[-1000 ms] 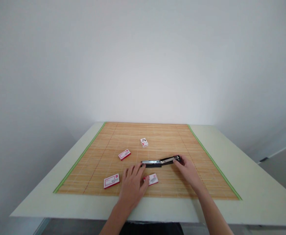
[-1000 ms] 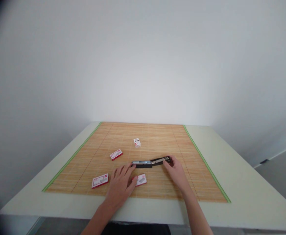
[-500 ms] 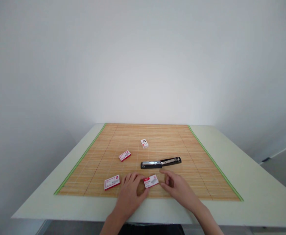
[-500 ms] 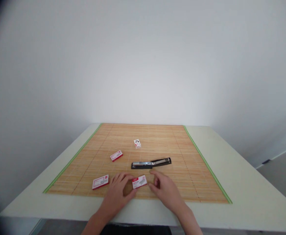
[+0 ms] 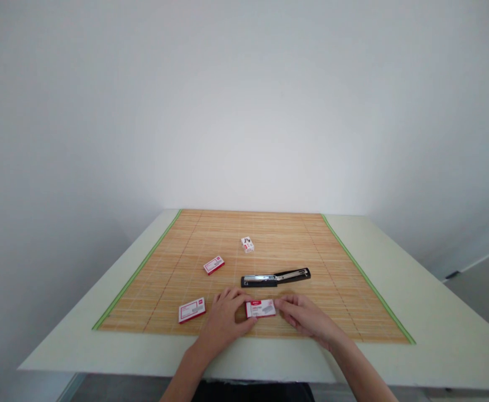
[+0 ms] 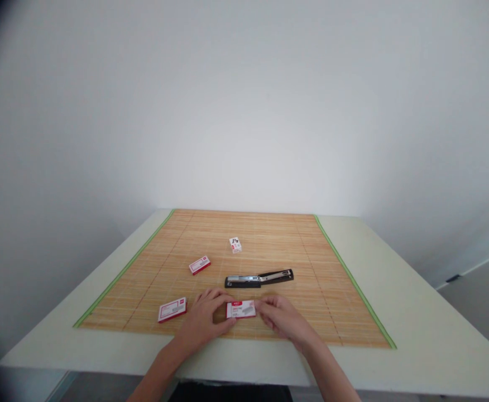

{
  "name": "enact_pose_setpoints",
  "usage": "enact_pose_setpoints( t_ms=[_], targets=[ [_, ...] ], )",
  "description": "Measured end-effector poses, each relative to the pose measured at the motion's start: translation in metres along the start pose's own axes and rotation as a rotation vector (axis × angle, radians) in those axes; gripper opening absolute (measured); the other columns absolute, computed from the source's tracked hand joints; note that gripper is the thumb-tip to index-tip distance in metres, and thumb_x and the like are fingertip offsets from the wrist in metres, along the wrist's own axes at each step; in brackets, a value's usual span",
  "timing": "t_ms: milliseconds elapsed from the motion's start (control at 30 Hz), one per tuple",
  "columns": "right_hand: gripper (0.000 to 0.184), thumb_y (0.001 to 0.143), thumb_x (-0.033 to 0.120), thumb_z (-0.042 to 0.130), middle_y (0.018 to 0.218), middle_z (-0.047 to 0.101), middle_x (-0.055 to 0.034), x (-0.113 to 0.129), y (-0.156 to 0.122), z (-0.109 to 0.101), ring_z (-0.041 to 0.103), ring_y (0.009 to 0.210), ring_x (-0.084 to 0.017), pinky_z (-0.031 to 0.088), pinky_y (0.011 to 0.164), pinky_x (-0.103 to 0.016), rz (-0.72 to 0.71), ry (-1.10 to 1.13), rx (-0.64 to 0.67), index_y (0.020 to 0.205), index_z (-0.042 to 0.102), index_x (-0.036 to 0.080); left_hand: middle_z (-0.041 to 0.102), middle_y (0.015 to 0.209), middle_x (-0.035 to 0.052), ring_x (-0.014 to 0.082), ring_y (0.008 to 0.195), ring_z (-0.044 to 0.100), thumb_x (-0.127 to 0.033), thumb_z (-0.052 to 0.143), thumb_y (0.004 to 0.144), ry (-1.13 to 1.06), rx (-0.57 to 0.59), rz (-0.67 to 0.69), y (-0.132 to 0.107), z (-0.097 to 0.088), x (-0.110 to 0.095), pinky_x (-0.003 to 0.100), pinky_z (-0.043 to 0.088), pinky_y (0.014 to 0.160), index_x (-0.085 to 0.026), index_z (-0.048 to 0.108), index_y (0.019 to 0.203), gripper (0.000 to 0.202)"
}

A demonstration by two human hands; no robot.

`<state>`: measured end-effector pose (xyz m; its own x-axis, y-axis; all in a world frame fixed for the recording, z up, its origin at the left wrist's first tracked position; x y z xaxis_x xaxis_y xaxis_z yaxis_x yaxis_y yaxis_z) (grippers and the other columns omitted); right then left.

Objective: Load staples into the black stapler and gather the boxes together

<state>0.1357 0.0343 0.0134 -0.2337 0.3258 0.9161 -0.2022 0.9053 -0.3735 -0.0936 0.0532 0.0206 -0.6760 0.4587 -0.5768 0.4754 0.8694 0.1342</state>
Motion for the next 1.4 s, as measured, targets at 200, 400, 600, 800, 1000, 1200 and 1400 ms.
enact_pose_setpoints(
  t_ms=[200,400,600,800,1000,1200,1400],
  targets=[
    [0.053,0.080,0.039,0.074,0.066,0.054,0.0067,0.007,0.003,0.000,0.049,0.059,-0.013,0.033,0.055,-0.023,-0.283,-0.386,-0.113,0.129,0.063,0.024,0.061,0.123,0.0040,0.0274,0.116,0.057,-0.040,0.077,0.081,-0.091,-0.050,-0.018,-0.004,-0.003,0.011,0.040,0.045,0.098,-0.030,0.064,0.114,0.037],
    [0.031,0.081,0.029,0.070,0.064,0.056,0.0057,0.014,-0.001,-0.003,0.050,0.058,-0.013,0.031,0.055,-0.024,-0.345,-0.581,-0.123,0.112,0.074,0.027,0.062,0.117,0.0037,0.0257,0.112,0.059,-0.038,0.073,0.084,-0.090,-0.028,-0.013,-0.004,-0.009,0.016,0.039,0.048,0.095,-0.027,0.065,0.107,0.027],
    [0.040,0.085,0.036,0.070,0.065,0.055,0.0061,0.013,-0.005,-0.013,0.050,0.059,-0.014,0.033,0.056,-0.024,-0.337,-0.537,-0.142,0.123,0.069,0.025,0.060,0.124,0.0055,0.0270,0.116,0.058,-0.041,0.075,0.083,-0.079,-0.091,-0.020,-0.004,-0.008,0.013,0.041,0.048,0.098,-0.028,0.062,0.118,0.040],
    [0.035,0.096,0.043,0.055,0.068,0.063,0.0016,0.048,0.016,0.002,0.056,0.061,-0.016,0.032,0.057,-0.025,-0.380,-0.594,-0.264,0.119,0.072,0.024,0.059,0.127,0.0072,0.0264,0.122,0.055,-0.040,0.053,0.099,0.034,-0.227,-0.032,0.005,-0.006,0.003,0.044,0.045,0.104,-0.028,0.058,0.131,0.035],
    [0.032,0.095,0.043,0.055,0.075,0.073,-0.0037,0.054,0.045,0.022,0.063,0.066,-0.019,0.038,0.062,-0.027,-0.381,-0.583,-0.276,0.107,0.076,0.021,0.061,0.129,0.0063,0.0274,0.120,0.055,-0.036,0.055,0.097,0.100,-0.237,-0.042,0.006,-0.001,0.002,0.045,0.045,0.102,-0.028,0.059,0.129,0.034],
    [0.045,0.095,0.053,0.051,0.090,0.078,-0.0080,0.043,0.057,0.039,0.068,0.073,-0.022,0.047,0.065,-0.028,-0.334,-0.243,-0.275,0.103,0.075,0.015,0.063,0.130,0.0052,0.0277,0.118,0.056,-0.030,0.057,0.094,0.095,-0.250,-0.026,0.006,-0.003,0.001,0.045,0.045,0.100,-0.029,0.060,0.128,0.034],
    [0.038,0.097,0.049,0.051,0.078,0.075,-0.0089,0.047,0.043,0.037,0.069,0.073,-0.023,0.044,0.067,-0.029,-0.272,-0.526,-0.547,0.098,0.075,0.021,0.064,0.129,0.0044,0.0278,0.117,0.056,-0.027,0.057,0.093,0.098,-0.256,-0.033,0.006,-0.003,0.000,0.046,0.045,0.100,-0.030,0.060,0.127,0.035]
  ],
)
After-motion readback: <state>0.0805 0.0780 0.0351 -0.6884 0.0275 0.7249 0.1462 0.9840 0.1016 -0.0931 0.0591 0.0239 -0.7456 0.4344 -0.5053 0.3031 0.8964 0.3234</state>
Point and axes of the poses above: each hand's wrist, its own y-axis towards the middle knuckle, its own z-axis out of the palm, x = y × z, the point moved 4 cm from there along y, towards the middle knuckle
